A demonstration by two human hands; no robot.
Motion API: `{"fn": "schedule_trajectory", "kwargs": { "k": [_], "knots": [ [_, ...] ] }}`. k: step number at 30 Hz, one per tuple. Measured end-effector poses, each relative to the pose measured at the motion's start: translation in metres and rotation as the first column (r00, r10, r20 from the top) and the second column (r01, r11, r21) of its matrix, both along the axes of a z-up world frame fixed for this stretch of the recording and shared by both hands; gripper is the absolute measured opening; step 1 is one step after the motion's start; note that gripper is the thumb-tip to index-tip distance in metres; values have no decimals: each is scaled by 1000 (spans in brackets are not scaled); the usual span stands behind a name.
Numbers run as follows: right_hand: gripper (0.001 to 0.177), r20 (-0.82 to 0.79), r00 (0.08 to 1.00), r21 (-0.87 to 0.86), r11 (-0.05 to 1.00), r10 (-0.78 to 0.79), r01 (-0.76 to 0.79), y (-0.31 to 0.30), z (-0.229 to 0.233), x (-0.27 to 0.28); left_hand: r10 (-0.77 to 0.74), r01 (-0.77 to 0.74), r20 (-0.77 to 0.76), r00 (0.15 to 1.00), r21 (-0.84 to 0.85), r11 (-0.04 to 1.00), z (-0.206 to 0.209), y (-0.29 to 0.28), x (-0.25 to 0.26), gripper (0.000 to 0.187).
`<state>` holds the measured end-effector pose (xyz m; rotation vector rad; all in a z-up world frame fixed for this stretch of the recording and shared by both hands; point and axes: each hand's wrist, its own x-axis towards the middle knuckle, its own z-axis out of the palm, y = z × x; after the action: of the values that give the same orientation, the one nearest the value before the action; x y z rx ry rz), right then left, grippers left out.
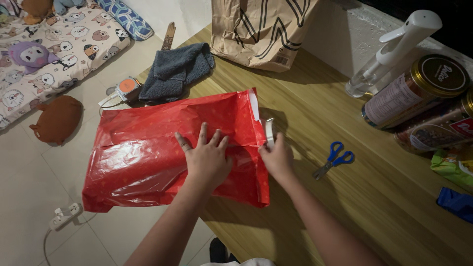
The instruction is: The person seals a red padded envelope using clear adhesive tape and scissors. They pull tape from the roll, cut it, and press it along the envelope's seam to secure it.
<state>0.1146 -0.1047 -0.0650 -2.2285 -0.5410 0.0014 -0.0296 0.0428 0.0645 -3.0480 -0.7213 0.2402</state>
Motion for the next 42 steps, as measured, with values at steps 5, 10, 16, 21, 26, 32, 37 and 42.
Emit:
{"fn": "schedule_trajectory", "kwargs": {
  "k": [5,10,16,21,26,32,37,42],
  "knots": [
    [49,-161,986,43,999,33,-26,-1,6,0,2,-1,-28,1000,18,1000,2,1,-1,62],
    [84,-90,990,64,993,107,-102,6,13,1,22,-21,22,1000,-36,999,4,1,2,60],
    [85,-200,980,-204,978,4,-45,26,11,8,14,-17,87,996,28,999,5,15,15,53],
    [77,-286,958,-22,1000,-15,9,31,-2,14,-10,12,114,993,-12,1000,2,25,18,54],
    [79,-206,977,145,989,56,-27,24,-9,11,-38,44,135,990,-36,998,2,25,16,52],
    [80,-395,902,273,960,172,-64,22,-8,6,-73,74,145,987,-5,997,1,26,14,44],
    [76,-376,853,509,850,361,-135,20,-5,2,-193,189,208,959,37,981,3,25,9,35],
    [57,-353,859,526,838,371,-145,17,11,-4,-232,236,115,966,-23,971,11,23,12,40]
  ]
}}
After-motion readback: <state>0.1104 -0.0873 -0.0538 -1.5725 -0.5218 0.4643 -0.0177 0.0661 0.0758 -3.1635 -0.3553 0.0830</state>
